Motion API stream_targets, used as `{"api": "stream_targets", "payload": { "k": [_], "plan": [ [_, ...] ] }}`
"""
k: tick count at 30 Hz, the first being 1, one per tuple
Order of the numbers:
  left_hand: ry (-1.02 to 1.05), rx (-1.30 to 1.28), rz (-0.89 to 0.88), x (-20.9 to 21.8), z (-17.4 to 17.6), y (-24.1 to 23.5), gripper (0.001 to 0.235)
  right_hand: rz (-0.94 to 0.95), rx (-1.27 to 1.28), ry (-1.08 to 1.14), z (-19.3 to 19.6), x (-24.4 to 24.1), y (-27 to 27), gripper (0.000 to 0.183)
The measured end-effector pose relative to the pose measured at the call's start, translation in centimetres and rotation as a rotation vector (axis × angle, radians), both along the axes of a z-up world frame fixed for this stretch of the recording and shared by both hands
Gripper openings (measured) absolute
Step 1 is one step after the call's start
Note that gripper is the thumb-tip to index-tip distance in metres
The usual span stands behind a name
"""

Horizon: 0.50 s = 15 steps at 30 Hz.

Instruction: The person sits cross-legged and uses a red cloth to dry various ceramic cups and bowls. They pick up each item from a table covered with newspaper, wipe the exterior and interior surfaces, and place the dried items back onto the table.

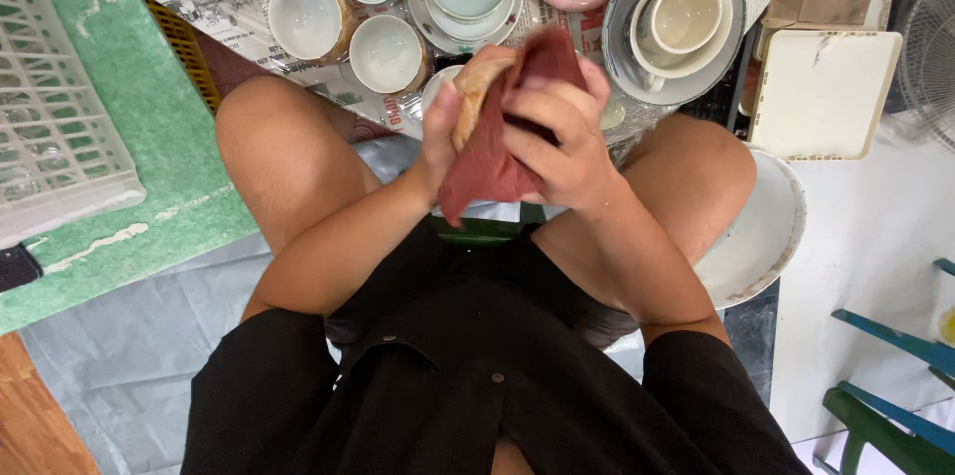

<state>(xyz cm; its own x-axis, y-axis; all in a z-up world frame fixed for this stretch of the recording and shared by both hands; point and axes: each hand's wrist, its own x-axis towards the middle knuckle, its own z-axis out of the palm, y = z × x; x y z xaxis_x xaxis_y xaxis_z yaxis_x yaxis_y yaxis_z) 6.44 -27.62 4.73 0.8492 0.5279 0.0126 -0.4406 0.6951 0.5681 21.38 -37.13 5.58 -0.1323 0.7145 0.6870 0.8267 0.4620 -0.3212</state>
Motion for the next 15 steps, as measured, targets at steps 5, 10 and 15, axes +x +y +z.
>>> {"api": "stream_targets", "payload": {
  "k": [5,10,15],
  "plan": [
    [0.123,-0.224,-0.067,-0.6,0.0,0.8,0.070,-0.180,-0.327,-0.070,2.4,-1.0,-0.1,0.089],
    [0.454,0.658,0.160,-0.7,1.1,0.3,0.059,-0.025,-0.433,0.425,3.1,-2.1,-0.2,0.088],
    [0.575,1.231,0.450,-0.3,2.0,-0.4,0.063,0.112,-0.423,0.955,4.0,-2.7,0.4,0.100]
  ]
}}
